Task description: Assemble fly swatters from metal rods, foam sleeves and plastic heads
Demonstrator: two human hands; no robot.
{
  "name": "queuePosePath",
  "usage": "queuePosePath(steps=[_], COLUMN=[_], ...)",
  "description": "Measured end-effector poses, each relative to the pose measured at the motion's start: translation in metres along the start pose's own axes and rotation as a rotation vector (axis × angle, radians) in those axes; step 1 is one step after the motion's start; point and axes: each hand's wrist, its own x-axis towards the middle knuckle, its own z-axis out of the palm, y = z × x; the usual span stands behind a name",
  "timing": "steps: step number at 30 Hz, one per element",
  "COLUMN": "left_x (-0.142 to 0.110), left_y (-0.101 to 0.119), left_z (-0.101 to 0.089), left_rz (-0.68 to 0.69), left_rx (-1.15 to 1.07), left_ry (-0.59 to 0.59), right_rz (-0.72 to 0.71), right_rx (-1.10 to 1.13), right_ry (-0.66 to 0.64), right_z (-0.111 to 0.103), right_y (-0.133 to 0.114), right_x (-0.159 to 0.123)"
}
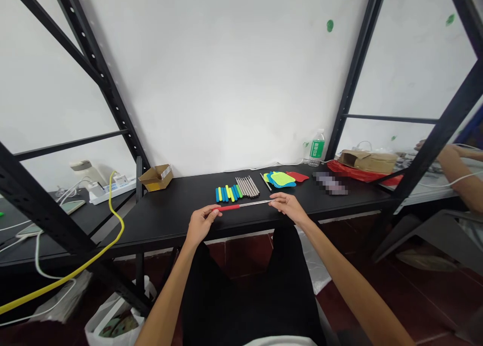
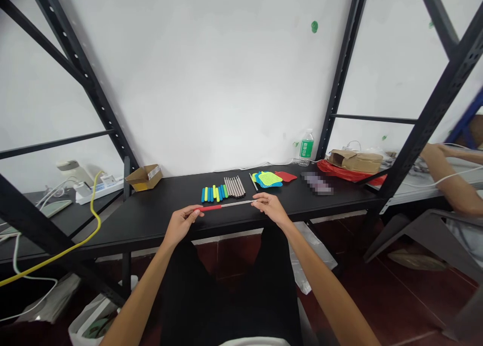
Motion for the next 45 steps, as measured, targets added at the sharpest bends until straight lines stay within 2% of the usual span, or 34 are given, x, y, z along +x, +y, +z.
queuePosePath(steps=[32,45], left_x=[-0.001,0.001], left_y=[0.003,-0.004], left_z=[0.000,0.001], left_rz=[-0.005,0.010], left_rx=[-0.002,0.002], left_ry=[-0.003,-0.008], right_rz=[-0.004,-0.001], right_rx=[-0.043,-0.051], right_ry=[-0.012,-0.014], right_z=[0.003,0.003], right_y=[-0.005,-0.005], right_x=[-0.002,-0.002])
